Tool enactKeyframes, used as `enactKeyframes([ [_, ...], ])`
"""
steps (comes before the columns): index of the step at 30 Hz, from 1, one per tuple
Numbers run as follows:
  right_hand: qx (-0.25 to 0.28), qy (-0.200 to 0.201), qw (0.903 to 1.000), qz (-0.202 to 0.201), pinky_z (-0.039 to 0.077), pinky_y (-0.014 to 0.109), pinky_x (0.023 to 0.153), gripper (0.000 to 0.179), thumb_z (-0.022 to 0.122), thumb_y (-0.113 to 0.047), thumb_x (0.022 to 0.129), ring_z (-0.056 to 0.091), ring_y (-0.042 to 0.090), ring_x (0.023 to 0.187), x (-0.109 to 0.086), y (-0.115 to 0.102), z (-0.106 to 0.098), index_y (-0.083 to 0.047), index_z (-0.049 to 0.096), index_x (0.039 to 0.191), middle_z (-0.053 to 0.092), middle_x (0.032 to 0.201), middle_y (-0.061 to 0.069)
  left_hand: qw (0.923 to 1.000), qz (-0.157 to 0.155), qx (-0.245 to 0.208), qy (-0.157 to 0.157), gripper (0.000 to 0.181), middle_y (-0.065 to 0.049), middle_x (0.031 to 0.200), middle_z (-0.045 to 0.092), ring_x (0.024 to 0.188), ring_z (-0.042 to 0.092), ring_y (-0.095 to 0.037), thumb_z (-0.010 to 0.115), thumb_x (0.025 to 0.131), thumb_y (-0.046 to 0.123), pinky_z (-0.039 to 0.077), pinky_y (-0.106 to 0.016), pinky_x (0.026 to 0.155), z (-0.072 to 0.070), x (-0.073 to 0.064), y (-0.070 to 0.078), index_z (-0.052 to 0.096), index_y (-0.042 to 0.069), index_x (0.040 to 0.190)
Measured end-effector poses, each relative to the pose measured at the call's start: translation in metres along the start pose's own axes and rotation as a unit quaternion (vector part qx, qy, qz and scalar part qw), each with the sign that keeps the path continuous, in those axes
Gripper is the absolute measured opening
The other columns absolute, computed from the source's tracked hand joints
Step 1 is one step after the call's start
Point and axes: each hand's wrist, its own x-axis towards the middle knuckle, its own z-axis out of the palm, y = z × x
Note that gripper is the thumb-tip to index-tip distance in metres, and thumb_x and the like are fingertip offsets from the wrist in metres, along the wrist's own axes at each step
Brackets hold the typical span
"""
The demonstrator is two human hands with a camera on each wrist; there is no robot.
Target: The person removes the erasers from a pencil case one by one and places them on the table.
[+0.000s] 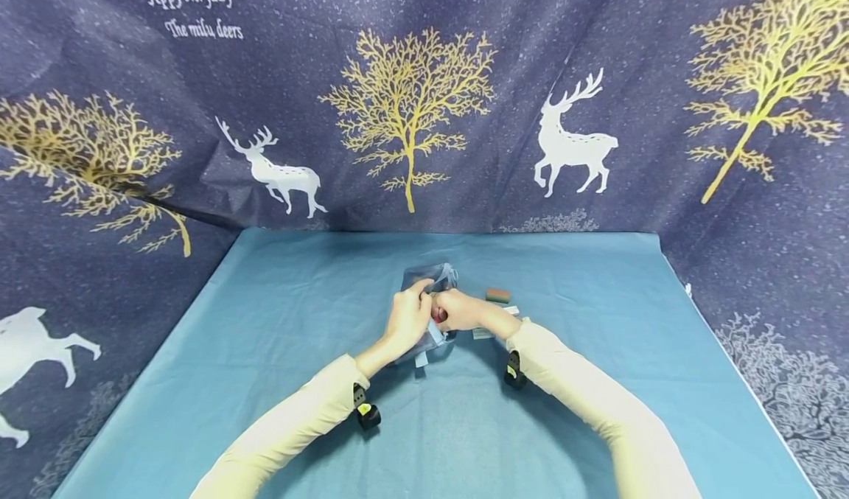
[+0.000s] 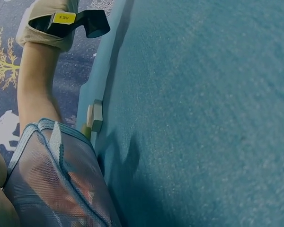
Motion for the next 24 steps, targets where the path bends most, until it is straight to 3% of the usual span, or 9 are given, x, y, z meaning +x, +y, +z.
enactKeyframes([
  [11,-0.014,0.017,0.9997,-0.005,0.043,0.019,0.057,0.009,0.062,-0.002,0.075,0.05,0.006,0.062,-0.007,0.002,-0.003,-0.009,0.057,0.079,0.058,0.072,0.002,0.9997,0.013,0.019,0.011,0.035,0.002,0.045,0.042,0.033,0.026,-0.003,0.039,0.09,0.008,0.026,-0.017,0.036,-0.002,0.002,-0.001,0.058,0.0,0.119],
  [18,-0.015,0.018,0.9997,-0.002,0.043,0.018,0.056,0.007,0.061,-0.008,0.078,0.049,0.006,0.06,-0.012,0.002,-0.003,-0.005,0.056,0.081,0.057,0.073,0.002,1.0,0.002,0.003,0.005,0.034,0.002,0.046,0.043,0.036,0.029,-0.003,0.042,0.09,0.006,0.028,-0.017,0.037,-0.001,0.0,-0.001,0.058,-0.001,0.119],
  [24,-0.023,0.036,0.999,-0.015,0.044,0.018,0.058,0.006,0.062,-0.01,0.078,0.05,0.005,0.062,-0.014,0.005,-0.004,-0.011,0.057,0.08,0.058,0.075,0.003,0.9998,0.001,0.013,0.016,0.035,0.001,0.052,0.048,0.041,0.035,-0.004,0.042,0.089,0.008,0.032,-0.017,0.041,-0.002,0.001,0.0,0.059,0.001,0.118],
])
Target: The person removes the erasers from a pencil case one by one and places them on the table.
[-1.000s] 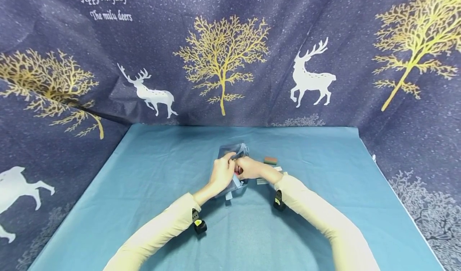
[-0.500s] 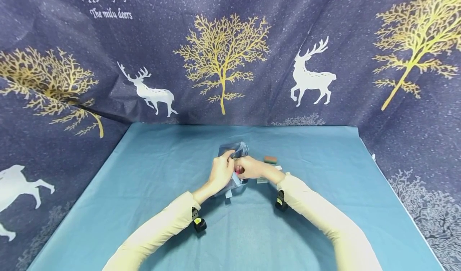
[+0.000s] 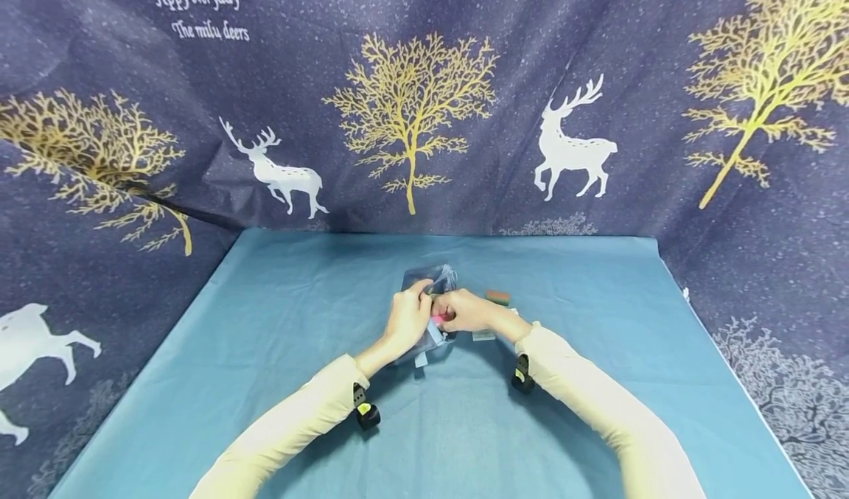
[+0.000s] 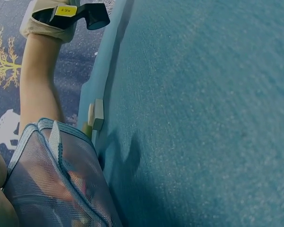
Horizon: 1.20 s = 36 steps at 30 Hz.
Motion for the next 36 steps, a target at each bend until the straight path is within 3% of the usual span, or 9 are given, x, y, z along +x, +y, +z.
enactKeyframes([
  [10,0.041,-0.007,0.9988,0.025,0.048,0.021,0.066,0.013,0.061,-0.01,0.082,0.058,0.006,0.072,-0.011,-0.004,-0.004,-0.009,0.06,0.094,0.063,0.081,-0.001,1.0,0.002,-0.004,0.001,0.033,0.004,0.046,0.038,0.034,0.025,-0.004,0.043,0.089,0.004,0.024,-0.017,0.035,0.003,0.001,-0.005,0.059,0.001,0.118],
  [18,0.04,0.006,0.9986,0.034,0.047,0.02,0.061,0.011,0.061,-0.012,0.083,0.056,0.005,0.066,-0.017,-0.006,-0.003,-0.013,0.061,0.093,0.063,0.078,-0.004,0.9996,0.007,0.009,-0.026,0.034,0.001,0.05,0.046,0.035,0.03,-0.003,0.043,0.088,0.007,0.029,-0.017,0.036,-0.003,0.003,-0.002,0.06,0.0,0.117],
  [25,0.006,0.075,0.9966,0.034,0.042,0.017,0.052,0.009,0.063,-0.009,0.08,0.048,0.004,0.054,-0.024,-0.01,0.003,-0.008,0.062,0.089,0.058,0.067,-0.003,0.9984,-0.01,0.004,-0.055,0.035,-0.002,0.047,0.048,0.033,0.031,-0.004,0.044,0.087,0.005,0.029,-0.018,0.034,-0.01,0.004,0.004,0.059,0.0,0.119],
  [31,0.007,0.127,0.9886,0.081,0.041,0.017,0.049,0.011,0.064,-0.008,0.08,0.047,0.002,0.052,-0.029,-0.017,0.007,-0.006,0.061,0.089,0.058,0.066,-0.003,0.9978,-0.005,0.015,-0.065,0.034,-0.004,0.056,0.054,0.036,0.034,-0.004,0.044,0.087,0.006,0.032,-0.018,0.036,-0.011,0.008,0.003,0.061,0.002,0.117],
  [36,0.016,0.139,0.9826,0.122,0.041,0.018,0.048,0.012,0.064,-0.009,0.079,0.047,0.002,0.051,-0.033,-0.021,0.01,-0.007,0.061,0.09,0.058,0.066,-0.004,0.9954,-0.015,-0.012,-0.093,0.034,0.002,0.046,0.045,0.033,0.031,-0.004,0.043,0.089,0.007,0.027,-0.017,0.033,-0.015,0.011,0.001,0.059,0.001,0.118],
])
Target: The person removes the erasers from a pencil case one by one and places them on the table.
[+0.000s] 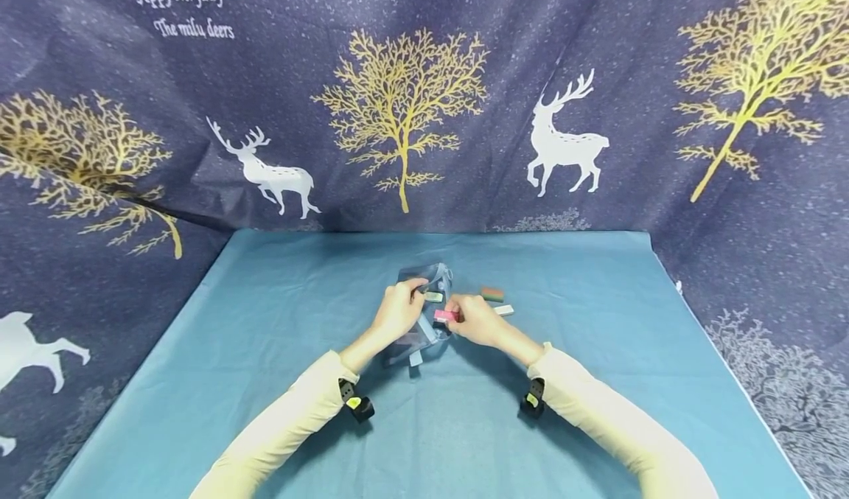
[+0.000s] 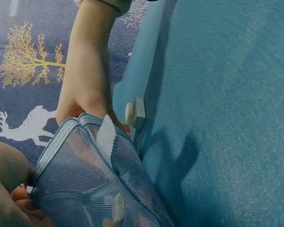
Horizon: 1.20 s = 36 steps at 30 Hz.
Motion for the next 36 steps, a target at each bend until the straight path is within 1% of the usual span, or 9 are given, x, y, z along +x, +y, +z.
enactKeyframes([
  [4,0.0,0.005,0.9999,0.01,0.039,0.018,0.047,0.011,0.064,-0.01,0.079,0.044,0.002,0.049,-0.001,-0.004,0.001,-0.009,0.06,0.09,0.057,0.063,-0.006,0.9998,-0.005,-0.017,-0.01,0.034,0.005,0.04,0.036,0.031,0.029,-0.004,0.043,0.09,0.007,0.024,-0.016,0.032,-0.004,0.0,-0.001,0.059,0.001,0.12],
  [6,0.004,0.01,0.9999,0.011,0.038,0.018,0.046,0.011,0.064,-0.01,0.079,0.044,0.002,0.049,-0.001,-0.006,0.001,-0.009,0.06,0.089,0.057,0.062,-0.005,0.9998,0.002,-0.018,-0.012,0.035,0.006,0.04,0.033,0.031,0.028,-0.004,0.043,0.09,0.007,0.024,-0.017,0.032,-0.005,0.0,-0.001,0.058,0.002,0.12],
  [12,0.011,0.022,0.9996,0.015,0.041,0.018,0.048,0.011,0.065,-0.009,0.079,0.048,0.002,0.051,-0.001,-0.008,0.003,-0.009,0.06,0.089,0.06,0.066,-0.004,0.999,0.023,-0.022,-0.033,0.038,0.005,0.041,0.031,0.031,0.024,-0.005,0.042,0.089,0.005,0.022,-0.017,0.031,-0.003,0.0,-0.003,0.059,0.012,0.122],
  [17,0.012,0.038,0.999,0.021,0.042,0.018,0.047,0.012,0.066,-0.008,0.078,0.049,0.002,0.051,-0.003,-0.004,0.007,-0.011,0.061,0.088,0.06,0.067,-0.005,0.999,0.03,-0.007,-0.032,0.03,0.003,0.047,0.041,0.034,0.029,-0.004,0.043,0.089,0.005,0.024,-0.016,0.033,-0.004,-0.002,-0.001,0.066,0.004,0.108],
  [19,0.011,0.043,0.9987,0.026,0.042,0.019,0.047,0.012,0.066,-0.009,0.077,0.049,0.002,0.051,-0.004,-0.004,0.008,-0.011,0.061,0.088,0.059,0.066,-0.006,0.999,0.035,0.005,-0.026,0.027,0.0,0.053,0.05,0.035,0.032,-0.004,0.044,0.09,0.005,0.026,-0.016,0.034,-0.003,-0.002,-0.001,0.067,0.001,0.104],
  [22,0.016,0.052,0.9981,0.03,0.042,0.018,0.048,0.012,0.067,-0.008,0.077,0.05,0.002,0.052,-0.005,-0.004,0.007,-0.011,0.062,0.087,0.06,0.067,-0.005,0.999,0.04,0.016,-0.014,0.027,-0.004,0.063,0.06,0.035,0.034,-0.004,0.045,0.089,0.004,0.029,-0.015,0.034,-0.001,-0.002,-0.001,0.066,0.0,0.106],
  [25,0.024,0.06,0.9975,0.028,0.043,0.019,0.049,0.012,0.067,-0.008,0.076,0.051,0.002,0.053,-0.006,-0.004,0.006,-0.009,0.062,0.088,0.062,0.068,-0.003,0.9986,0.047,0.024,0.002,0.028,-0.007,0.068,0.064,0.034,0.033,-0.003,0.046,0.088,0.003,0.028,-0.015,0.034,-0.001,-0.002,-0.002,0.065,0.0,0.108],
  [29,0.041,0.058,0.9969,0.033,0.044,0.021,0.048,0.012,0.066,-0.008,0.078,0.051,0.004,0.051,-0.007,-0.003,0.002,-0.01,0.063,0.09,0.062,0.068,-0.002,0.9982,0.052,0.025,0.014,0.03,-0.008,0.063,0.062,0.032,0.029,-0.002,0.045,0.088,0.003,0.025,-0.014,0.032,-0.001,-0.001,-0.003,0.065,0.0,0.11],
  [36,0.019,0.076,0.9968,0.018,0.044,0.019,0.048,0.011,0.066,-0.008,0.078,0.051,0.002,0.052,-0.006,0.002,-0.002,-0.009,0.063,0.088,0.061,0.068,-0.004,0.9979,0.057,0.015,0.025,0.03,-0.002,0.056,0.055,0.028,0.024,-0.002,0.045,0.088,0.003,0.022,-0.015,0.03,-0.002,-0.002,-0.005,0.064,0.001,0.112],
])
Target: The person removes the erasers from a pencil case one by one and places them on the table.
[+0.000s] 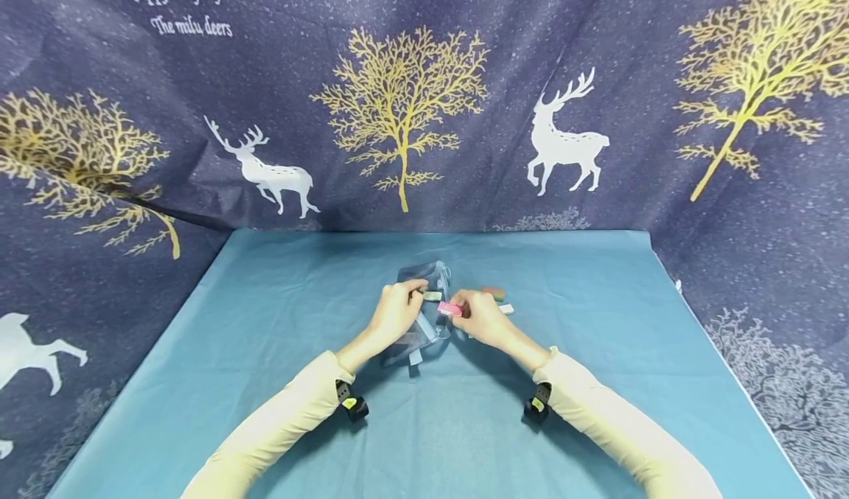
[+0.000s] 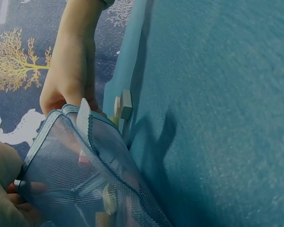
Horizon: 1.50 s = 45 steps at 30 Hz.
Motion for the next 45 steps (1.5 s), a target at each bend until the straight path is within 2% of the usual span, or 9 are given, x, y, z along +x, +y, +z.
enactKeyframes([
  [7,0.007,-0.005,1.0,0.0,0.045,0.02,0.048,0.012,0.066,-0.009,0.078,0.051,0.002,0.052,-0.001,0.002,-0.002,-0.009,0.063,0.089,0.061,0.068,-0.004,1.0,-0.004,-0.004,0.003,0.032,0.001,0.05,0.048,0.029,0.024,-0.002,0.044,0.088,0.004,0.021,-0.014,0.029,0.001,0.0,0.001,0.063,0.001,0.114],
  [18,-0.017,0.006,0.9998,0.012,0.045,0.019,0.049,0.012,0.067,-0.009,0.076,0.052,0.004,0.054,-0.001,0.009,-0.01,-0.01,0.065,0.087,0.062,0.069,-0.003,0.9998,0.002,-0.005,0.017,0.034,0.005,0.041,0.04,0.028,0.022,-0.002,0.044,0.087,0.003,0.019,-0.015,0.029,0.003,-0.001,0.0,0.062,0.001,0.116],
  [24,-0.021,0.011,0.9997,-0.001,0.042,0.02,0.048,0.012,0.067,-0.007,0.075,0.049,0.005,0.052,-0.002,0.01,-0.013,-0.009,0.065,0.087,0.06,0.067,-0.002,0.9999,0.0,-0.009,0.013,0.036,0.005,0.039,0.035,0.029,0.019,-0.003,0.042,0.088,0.004,0.018,-0.015,0.029,0.005,-0.002,-0.001,0.06,0.002,0.118],
  [27,-0.027,0.015,0.9995,-0.006,0.042,0.02,0.048,0.013,0.067,-0.007,0.074,0.047,0.004,0.052,-0.003,0.011,-0.013,-0.01,0.065,0.086,0.06,0.068,-0.003,0.9999,-0.002,-0.008,0.013,0.036,0.005,0.039,0.035,0.029,0.019,-0.003,0.043,0.087,0.004,0.018,-0.015,0.03,0.006,-0.003,0.0,0.061,0.002,0.118],
  [35,-0.029,0.005,0.9995,0.015,0.043,0.02,0.049,0.015,0.067,-0.007,0.073,0.049,0.005,0.053,-0.005,0.017,-0.012,-0.011,0.064,0.087,0.061,0.07,-0.004,0.9998,-0.006,-0.01,0.017,0.035,0.006,0.038,0.036,0.028,0.02,-0.002,0.043,0.087,0.003,0.018,-0.015,0.031,0.006,-0.003,0.001,0.061,0.002,0.117],
  [45,-0.039,0.007,0.9991,0.015,0.042,0.02,0.047,0.016,0.066,-0.009,0.073,0.048,0.006,0.052,-0.006,0.025,-0.017,-0.012,0.063,0.088,0.06,0.068,-0.003,0.9999,-0.012,-0.008,0.005,0.036,0.005,0.038,0.036,0.028,0.02,-0.003,0.041,0.088,0.004,0.018,-0.015,0.03,0.008,-0.003,0.002,0.06,0.003,0.119],
])
